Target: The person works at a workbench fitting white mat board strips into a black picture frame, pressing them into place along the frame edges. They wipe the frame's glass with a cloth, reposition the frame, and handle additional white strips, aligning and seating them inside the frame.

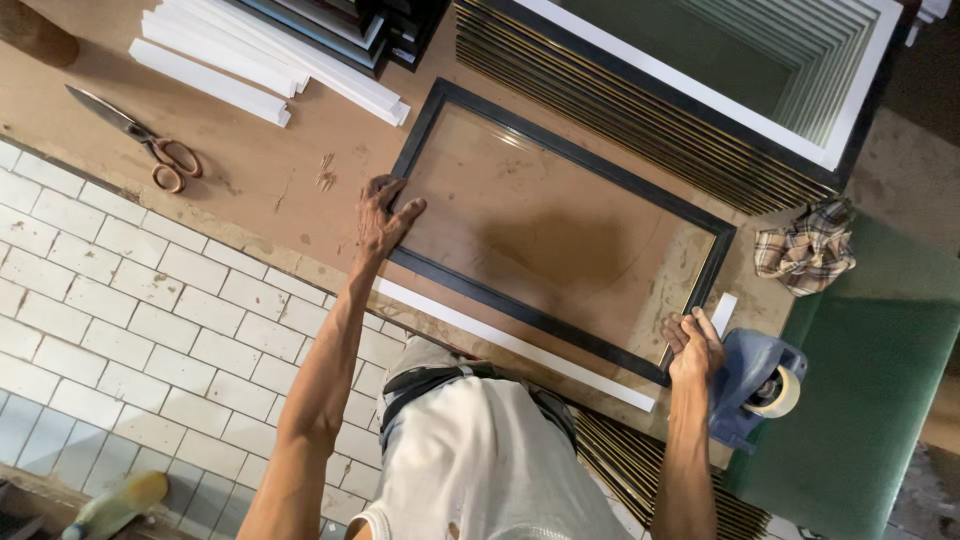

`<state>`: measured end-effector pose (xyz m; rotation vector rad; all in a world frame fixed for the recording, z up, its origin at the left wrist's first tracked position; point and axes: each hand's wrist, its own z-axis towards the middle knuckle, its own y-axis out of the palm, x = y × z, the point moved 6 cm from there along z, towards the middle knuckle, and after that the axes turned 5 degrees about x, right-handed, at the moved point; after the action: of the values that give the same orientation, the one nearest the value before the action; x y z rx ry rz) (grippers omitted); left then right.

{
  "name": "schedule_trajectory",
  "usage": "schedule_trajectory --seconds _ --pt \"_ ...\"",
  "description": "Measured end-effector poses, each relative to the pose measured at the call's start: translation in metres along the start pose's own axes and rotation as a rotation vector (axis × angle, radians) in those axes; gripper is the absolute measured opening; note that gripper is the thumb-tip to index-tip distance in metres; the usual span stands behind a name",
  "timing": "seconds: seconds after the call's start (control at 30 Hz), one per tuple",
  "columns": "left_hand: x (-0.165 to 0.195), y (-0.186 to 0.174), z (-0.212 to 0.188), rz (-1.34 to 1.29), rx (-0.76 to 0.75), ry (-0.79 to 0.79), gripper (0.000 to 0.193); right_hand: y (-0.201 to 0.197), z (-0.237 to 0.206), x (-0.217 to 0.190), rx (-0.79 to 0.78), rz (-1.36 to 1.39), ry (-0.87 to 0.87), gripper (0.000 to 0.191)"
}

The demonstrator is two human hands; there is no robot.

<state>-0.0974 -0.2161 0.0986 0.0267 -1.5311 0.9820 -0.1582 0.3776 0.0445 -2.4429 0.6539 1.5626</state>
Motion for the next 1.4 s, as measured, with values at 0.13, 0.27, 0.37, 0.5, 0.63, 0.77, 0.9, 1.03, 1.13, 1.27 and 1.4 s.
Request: schedule_trajectory --seconds 0.13,0.27,0.37,0.5,0.63,0.77,0.9,1.03,1.13,1.27,1.4 --pt "-0.005 0.001 0.001 -0.048 -0.034 -0.043 0.063 0.002 0.001 0.001 -0.003 -0.033 0.01 0.047" --pt "-0.004 0.007 -0.001 0.156 -0.082 0.132 0.071 0.006 -0.003 -0.001 -0.025 -0.088 0.021 0.051" --pt "-0.004 0.013 -0.011 0.339 -0.124 0.284 0.082 0.01 -0.007 -0.004 -0.048 -0.061 0.007 0.057" --pt "0.001 0.02 -0.031 0.452 -0.052 0.56 0.093 0.011 -0.011 -0.006 -0.01 -0.071 -0.015 0.064" --pt "-0.015 0.031 -0.032 0.476 -0.218 0.433 0.085 0.002 -0.013 -0.012 0.058 -0.249 -0.042 0.062" --pt "-0.019 0.036 -0.028 0.428 -0.273 0.386 0.091 -0.002 -0.01 -0.022 0.056 -0.421 -0.092 0.059" --pt "-0.021 0.037 -0.029 0.433 -0.308 0.359 0.094 0.0 -0.005 -0.028 -0.007 -0.575 -0.174 0.06" --pt "-0.026 0.038 -0.029 0.441 -0.327 0.318 0.097 -0.003 -0.007 -0.027 -0.062 -0.762 -0.245 0.069" --pt "-0.031 0.04 -0.03 0.452 -0.346 0.287 0.098 -0.005 -0.025 -0.033 -0.171 -0.927 -0.567 0.086" --pt "-0.036 0.041 -0.029 0.464 -0.343 0.288 0.098 -0.014 -0.055 -0.029 -0.226 -1.165 -0.841 0.092" --pt "-0.038 0.042 -0.03 0.473 -0.349 0.29 0.098 -0.035 -0.052 -0.011 -0.185 -0.94 -0.51 0.079"
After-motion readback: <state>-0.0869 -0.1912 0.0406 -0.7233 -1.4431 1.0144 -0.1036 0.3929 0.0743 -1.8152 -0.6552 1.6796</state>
